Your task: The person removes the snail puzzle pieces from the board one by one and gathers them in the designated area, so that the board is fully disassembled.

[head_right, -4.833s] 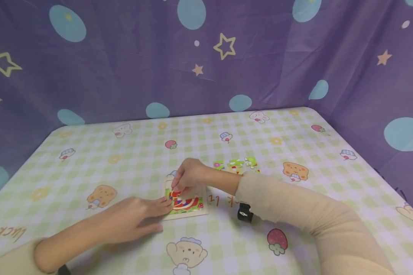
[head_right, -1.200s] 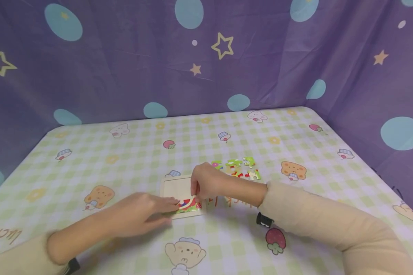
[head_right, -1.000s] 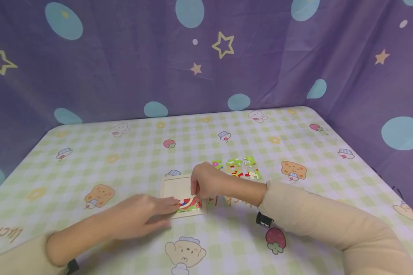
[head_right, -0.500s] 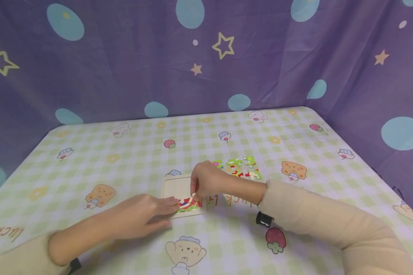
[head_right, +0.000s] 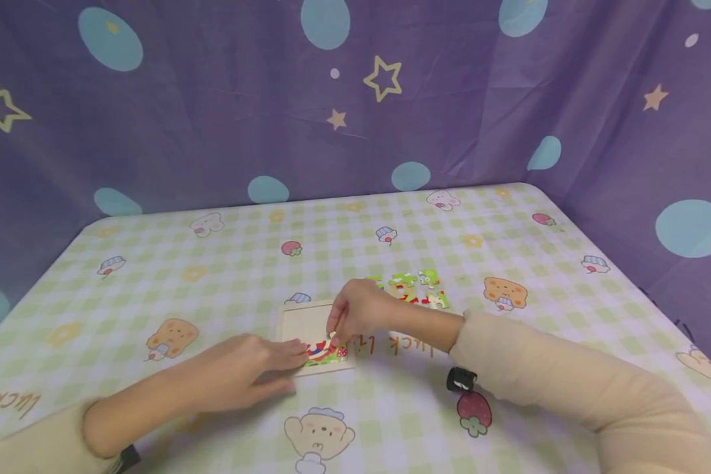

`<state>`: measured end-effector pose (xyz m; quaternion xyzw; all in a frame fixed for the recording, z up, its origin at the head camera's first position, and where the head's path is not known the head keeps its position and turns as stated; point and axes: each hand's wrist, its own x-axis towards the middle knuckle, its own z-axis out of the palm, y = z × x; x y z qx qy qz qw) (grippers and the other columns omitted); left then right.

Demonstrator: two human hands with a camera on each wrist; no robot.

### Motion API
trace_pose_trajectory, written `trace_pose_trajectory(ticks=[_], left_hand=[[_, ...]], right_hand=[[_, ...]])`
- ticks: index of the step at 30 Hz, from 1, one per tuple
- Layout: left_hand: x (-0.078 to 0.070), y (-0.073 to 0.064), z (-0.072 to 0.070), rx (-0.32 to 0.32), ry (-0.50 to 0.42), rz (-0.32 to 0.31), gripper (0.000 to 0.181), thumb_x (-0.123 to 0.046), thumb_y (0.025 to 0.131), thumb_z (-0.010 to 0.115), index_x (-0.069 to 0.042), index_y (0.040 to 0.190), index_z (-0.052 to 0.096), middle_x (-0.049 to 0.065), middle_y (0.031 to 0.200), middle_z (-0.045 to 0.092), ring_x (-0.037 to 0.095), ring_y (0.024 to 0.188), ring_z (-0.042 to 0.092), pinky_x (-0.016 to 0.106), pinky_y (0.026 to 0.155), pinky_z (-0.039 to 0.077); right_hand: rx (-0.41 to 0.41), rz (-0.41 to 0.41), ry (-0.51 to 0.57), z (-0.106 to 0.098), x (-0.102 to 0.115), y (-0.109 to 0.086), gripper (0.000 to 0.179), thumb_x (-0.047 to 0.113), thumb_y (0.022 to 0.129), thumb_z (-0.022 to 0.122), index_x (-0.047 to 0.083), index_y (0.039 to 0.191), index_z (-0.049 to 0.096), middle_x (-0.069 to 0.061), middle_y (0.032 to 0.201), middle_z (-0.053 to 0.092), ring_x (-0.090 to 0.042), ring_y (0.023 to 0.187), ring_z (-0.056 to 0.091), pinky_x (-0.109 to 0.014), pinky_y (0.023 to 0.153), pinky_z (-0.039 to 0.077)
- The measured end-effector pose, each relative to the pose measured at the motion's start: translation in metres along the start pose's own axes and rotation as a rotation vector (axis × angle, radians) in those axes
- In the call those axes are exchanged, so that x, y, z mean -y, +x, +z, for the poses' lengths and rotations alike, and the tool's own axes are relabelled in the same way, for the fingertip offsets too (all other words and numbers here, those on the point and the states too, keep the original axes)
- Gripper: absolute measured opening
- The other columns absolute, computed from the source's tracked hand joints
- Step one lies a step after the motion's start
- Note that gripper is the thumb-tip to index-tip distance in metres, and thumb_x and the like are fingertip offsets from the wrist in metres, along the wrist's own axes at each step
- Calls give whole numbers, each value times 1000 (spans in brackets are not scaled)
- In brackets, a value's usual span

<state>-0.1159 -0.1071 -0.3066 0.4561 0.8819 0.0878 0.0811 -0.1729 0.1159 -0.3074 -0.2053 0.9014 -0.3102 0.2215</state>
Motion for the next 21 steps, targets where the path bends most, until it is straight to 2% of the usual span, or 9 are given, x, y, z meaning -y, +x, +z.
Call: trace_pose_trajectory(ticks=[3,7,16,21], left_hand=[[2,0,0,3,-18,-2,37,-31,92,63,-9,122,66,9,128,62,20,119,62,37,97,54],[4,2,0,8,-36,-4,36,-32,93,63,-11,121,66,8,128,62,19,120,62,36,99,53],[4,2,-3,3,-49,10,35,-30,93,63,-10,120,67,9,127,63,19,119,62,35,97,54],[3,2,-3,4,-49,14,34,-29,93,63,-10,120,67,9,127,63,20,118,63,34,97,54]], right_hand=[[12,37,53,1,-3,2,12,9,71,83,13,78,75,3,69,70,-5,59,56,-16,57,44],[36,78,146,1,-6,2,11,6,73,82,10,82,75,0,71,72,-6,59,59,-16,57,48],[71,124,310,-1,-9,-1,15,1,74,79,5,88,75,-3,75,74,-8,62,66,-24,66,60],[78,129,378,1,-11,-2,17,-2,75,78,1,90,74,-6,76,75,-11,64,70,-29,69,62]])
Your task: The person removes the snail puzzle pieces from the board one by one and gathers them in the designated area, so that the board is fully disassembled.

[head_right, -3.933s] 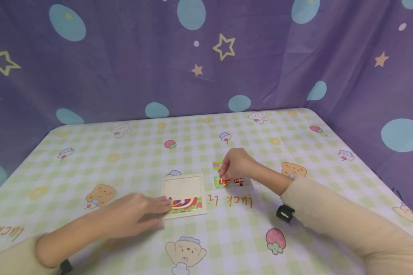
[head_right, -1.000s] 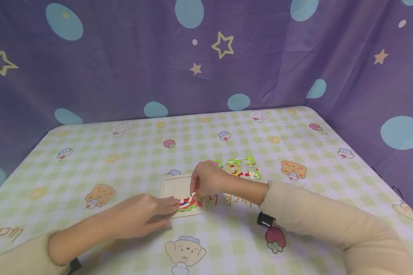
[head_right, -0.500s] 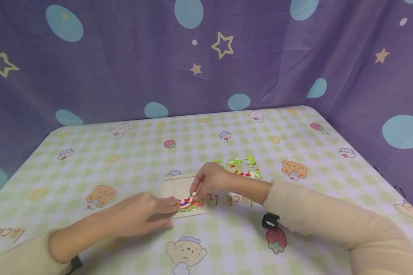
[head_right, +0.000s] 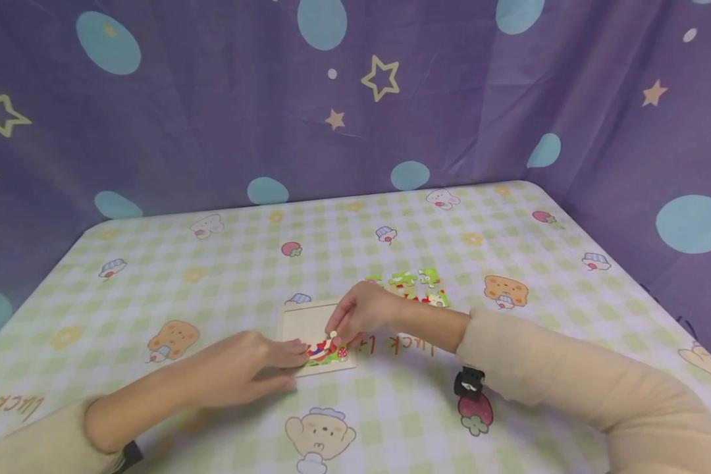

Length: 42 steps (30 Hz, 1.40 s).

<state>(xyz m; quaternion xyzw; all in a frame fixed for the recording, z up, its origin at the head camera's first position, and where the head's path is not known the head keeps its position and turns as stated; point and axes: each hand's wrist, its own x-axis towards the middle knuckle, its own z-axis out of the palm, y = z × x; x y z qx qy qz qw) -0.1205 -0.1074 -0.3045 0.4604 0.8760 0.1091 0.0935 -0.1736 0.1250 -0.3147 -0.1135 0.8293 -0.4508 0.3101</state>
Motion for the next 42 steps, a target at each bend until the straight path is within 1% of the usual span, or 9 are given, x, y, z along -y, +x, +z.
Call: trace_pose_trajectory(ticks=[4,7,10,16,21,26,29,37,42], left_hand=[[0,0,0,1,-2,-1,34,-29,93,63,-9,120,67,9,127,63,20,118,63,34,96,54],[0,0,1,-1,1,-1,34,-29,93,63,-10,120,67,9,127,63,20,118,63,34,97,54],[0,0,1,-5,2,-1,33,-29,93,63,-9,120,67,9,126,63,19,118,63,34,97,54],[0,0,2,-11,3,2,33,-28,92,63,-9,120,68,8,125,65,19,118,63,35,97,54],[0,0,1,-11,3,-2,34,-28,93,63,-9,120,67,8,125,65,18,118,63,36,98,54],[-1,0,0,0,3,-19,34,-29,93,63,-10,121,67,8,126,64,18,119,62,37,99,53],[-2,0,0,6,3,-24,35,-29,93,63,-10,122,66,7,127,64,18,120,62,37,99,53],[1,-1,2,-14,-32,-27,34,-30,93,63,-11,121,67,7,126,64,18,119,62,38,100,52],[4,-2,4,-12,-92,-70,32,-31,93,63,-13,119,68,4,126,65,16,121,61,36,102,51]], right_hand=[[-9,-19,-5,-1,-2,-1,16,-2,75,77,0,90,74,-8,76,75,-12,64,70,-30,70,62],[-7,-41,-38,-3,-3,-4,16,-3,76,76,-1,91,73,-10,78,75,-11,64,70,-29,71,62],[-13,-31,-72,-7,-5,-9,14,-2,77,75,1,90,73,-8,77,74,-10,64,69,-27,68,61],[-22,-18,-189,-21,-13,-20,13,2,76,78,4,87,74,-4,74,74,-7,63,66,-23,67,58],[-19,-57,-316,-36,-22,-31,11,4,74,79,7,84,74,-1,69,72,-4,60,59,-19,62,50],[-30,-77,-401,-52,-32,-41,11,3,73,79,9,81,74,1,69,70,-5,62,58,-20,62,49],[-67,-63,-466,-61,-35,-47,11,5,73,80,12,78,73,4,70,69,-5,65,58,-20,63,49],[-213,-103,-609,-82,-44,-63,14,3,70,80,13,74,71,5,69,70,-3,64,59,-20,59,49],[-281,-96,-658,-87,-49,-66,14,3,69,79,14,73,71,6,65,67,-5,60,56,-21,57,46]])
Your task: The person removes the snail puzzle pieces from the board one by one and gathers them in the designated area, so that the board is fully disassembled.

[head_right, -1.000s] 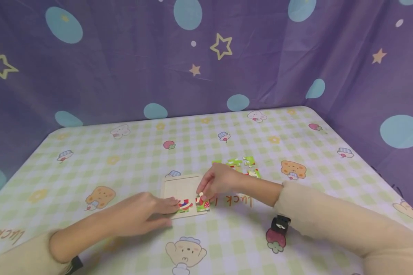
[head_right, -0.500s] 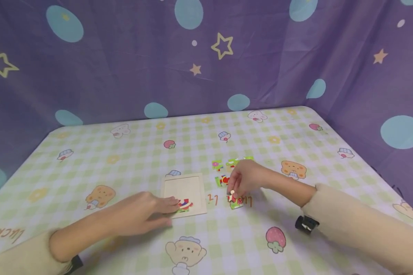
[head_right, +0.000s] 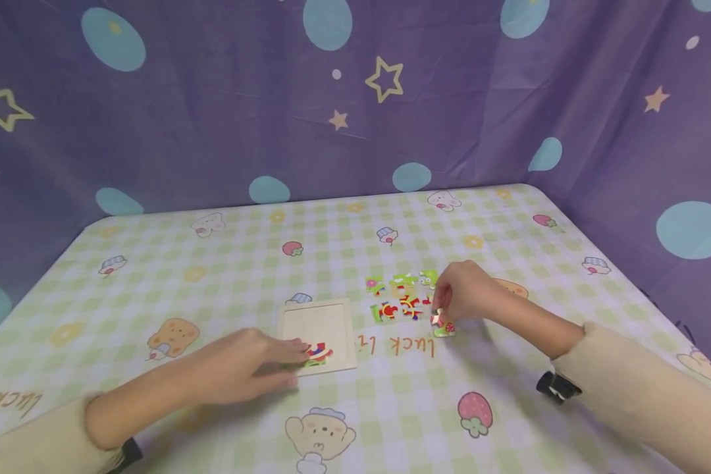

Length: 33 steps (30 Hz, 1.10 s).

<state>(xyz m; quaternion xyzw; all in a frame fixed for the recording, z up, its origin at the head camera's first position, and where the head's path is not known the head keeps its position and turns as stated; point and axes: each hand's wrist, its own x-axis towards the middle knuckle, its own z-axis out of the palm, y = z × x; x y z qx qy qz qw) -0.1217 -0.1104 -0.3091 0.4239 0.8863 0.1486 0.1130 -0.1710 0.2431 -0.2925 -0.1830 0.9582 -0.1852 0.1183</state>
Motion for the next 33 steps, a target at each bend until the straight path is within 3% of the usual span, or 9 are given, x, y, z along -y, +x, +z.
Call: trace_pose_trajectory(ticks=[9,16,21,26,33], left_hand=[[-2,0,-2,-5,-19,-54,31,-32,92,63,-15,118,69,6,127,65,19,119,63,37,100,52],[-4,-2,-3,-16,-16,-55,31,-33,92,63,-14,116,69,6,126,66,20,118,64,39,100,53],[-5,-3,-2,-20,9,-44,32,-33,92,63,-13,117,69,7,128,65,22,119,64,38,100,53],[-7,-4,-2,-19,65,-31,34,-33,93,62,-12,119,67,9,130,63,23,121,62,39,101,52],[-7,-7,1,-12,67,-36,38,-34,93,62,-12,123,65,6,133,62,22,124,59,40,102,51]], right_hand=[[-54,-17,-20,2,-5,-3,16,2,67,80,15,70,72,8,62,67,-4,59,56,-20,57,45],[-50,-5,-7,1,-6,-3,15,3,67,82,14,71,73,6,65,70,-3,61,58,-20,58,48],[-100,-10,-26,-5,-4,-3,13,7,67,83,14,73,74,6,65,69,-3,60,58,-21,57,48],[-127,-49,-18,-10,4,1,12,7,69,83,12,76,74,6,66,70,-3,60,59,-21,58,49],[-84,-121,42,-2,26,15,10,3,72,80,10,76,73,4,67,71,-3,61,60,-20,59,51]])
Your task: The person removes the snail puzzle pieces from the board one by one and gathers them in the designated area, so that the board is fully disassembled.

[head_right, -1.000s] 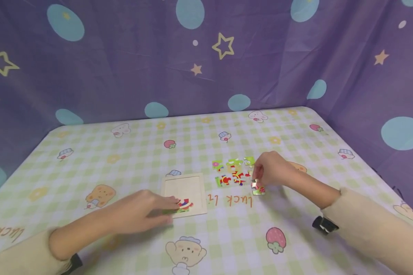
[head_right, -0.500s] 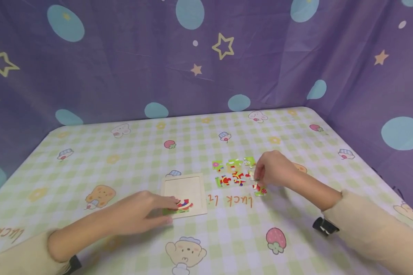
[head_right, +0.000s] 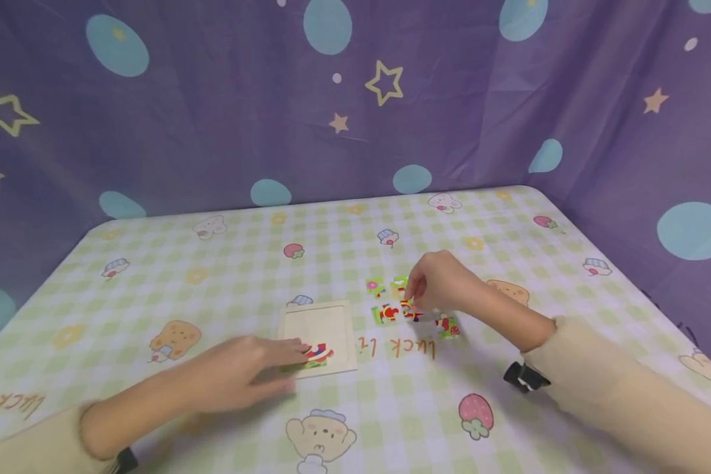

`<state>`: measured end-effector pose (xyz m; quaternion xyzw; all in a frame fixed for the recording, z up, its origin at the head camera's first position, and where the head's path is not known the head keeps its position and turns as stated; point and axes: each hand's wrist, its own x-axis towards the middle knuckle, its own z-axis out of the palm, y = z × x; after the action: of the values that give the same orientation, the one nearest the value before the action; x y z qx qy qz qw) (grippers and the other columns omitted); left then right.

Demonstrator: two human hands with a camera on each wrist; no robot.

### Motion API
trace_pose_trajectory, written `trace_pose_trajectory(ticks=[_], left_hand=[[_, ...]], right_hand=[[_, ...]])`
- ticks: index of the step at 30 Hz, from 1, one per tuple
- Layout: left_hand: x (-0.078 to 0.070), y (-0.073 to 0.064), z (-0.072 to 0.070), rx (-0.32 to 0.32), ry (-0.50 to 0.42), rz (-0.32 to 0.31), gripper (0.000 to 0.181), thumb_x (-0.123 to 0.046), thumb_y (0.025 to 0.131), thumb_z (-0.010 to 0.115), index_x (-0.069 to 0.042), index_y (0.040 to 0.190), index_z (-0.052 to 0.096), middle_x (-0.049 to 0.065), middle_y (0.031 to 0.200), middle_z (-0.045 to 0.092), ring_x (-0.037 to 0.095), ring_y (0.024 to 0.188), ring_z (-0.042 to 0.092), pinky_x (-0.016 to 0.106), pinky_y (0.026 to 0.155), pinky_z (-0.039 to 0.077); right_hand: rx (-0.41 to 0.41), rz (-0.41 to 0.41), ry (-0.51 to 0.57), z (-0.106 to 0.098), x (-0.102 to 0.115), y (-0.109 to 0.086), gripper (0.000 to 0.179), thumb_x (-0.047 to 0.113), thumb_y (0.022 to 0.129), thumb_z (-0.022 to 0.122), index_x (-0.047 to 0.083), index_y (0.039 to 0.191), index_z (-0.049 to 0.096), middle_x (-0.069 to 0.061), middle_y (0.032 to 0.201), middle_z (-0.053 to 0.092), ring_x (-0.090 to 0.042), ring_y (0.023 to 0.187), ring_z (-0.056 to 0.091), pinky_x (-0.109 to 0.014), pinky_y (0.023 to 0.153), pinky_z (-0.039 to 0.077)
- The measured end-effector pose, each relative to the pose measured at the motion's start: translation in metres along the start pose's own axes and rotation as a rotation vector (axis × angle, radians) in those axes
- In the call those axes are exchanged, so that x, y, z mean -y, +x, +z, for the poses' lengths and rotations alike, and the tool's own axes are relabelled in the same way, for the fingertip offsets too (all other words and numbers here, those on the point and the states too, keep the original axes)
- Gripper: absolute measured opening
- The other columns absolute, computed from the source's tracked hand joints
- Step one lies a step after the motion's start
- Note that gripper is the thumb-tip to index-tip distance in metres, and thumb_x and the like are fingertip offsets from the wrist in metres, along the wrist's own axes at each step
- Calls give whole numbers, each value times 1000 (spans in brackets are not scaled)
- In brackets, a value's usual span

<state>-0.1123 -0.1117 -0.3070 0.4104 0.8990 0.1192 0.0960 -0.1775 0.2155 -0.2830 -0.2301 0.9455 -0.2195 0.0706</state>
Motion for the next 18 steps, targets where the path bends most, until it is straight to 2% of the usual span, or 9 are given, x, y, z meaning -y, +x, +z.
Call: trace_pose_trajectory(ticks=[5,8,13,18], left_hand=[[2,-1,3,-4,7,24,40,-35,93,61,-11,125,64,3,135,60,19,128,56,40,104,50],[2,-2,3,-11,6,31,40,-34,94,60,-11,126,64,3,135,60,19,128,57,40,103,50],[3,-3,2,-15,2,42,40,-35,94,59,-12,127,63,4,136,60,20,128,57,40,102,51],[3,-5,2,-22,-4,48,41,-35,94,60,-12,127,63,7,134,61,21,125,59,40,100,52]], right_hand=[[45,-37,54,12,23,15,9,4,73,80,9,76,73,2,69,72,-3,61,61,-20,59,52],[72,-89,86,17,37,23,11,3,72,81,7,78,74,0,71,73,-3,62,63,-18,60,53],[129,-156,83,25,60,35,14,5,70,83,6,82,74,0,73,73,-1,62,61,-15,62,52],[189,-177,81,35,76,42,16,6,71,83,7,84,74,1,73,73,-1,63,60,-14,62,51]])
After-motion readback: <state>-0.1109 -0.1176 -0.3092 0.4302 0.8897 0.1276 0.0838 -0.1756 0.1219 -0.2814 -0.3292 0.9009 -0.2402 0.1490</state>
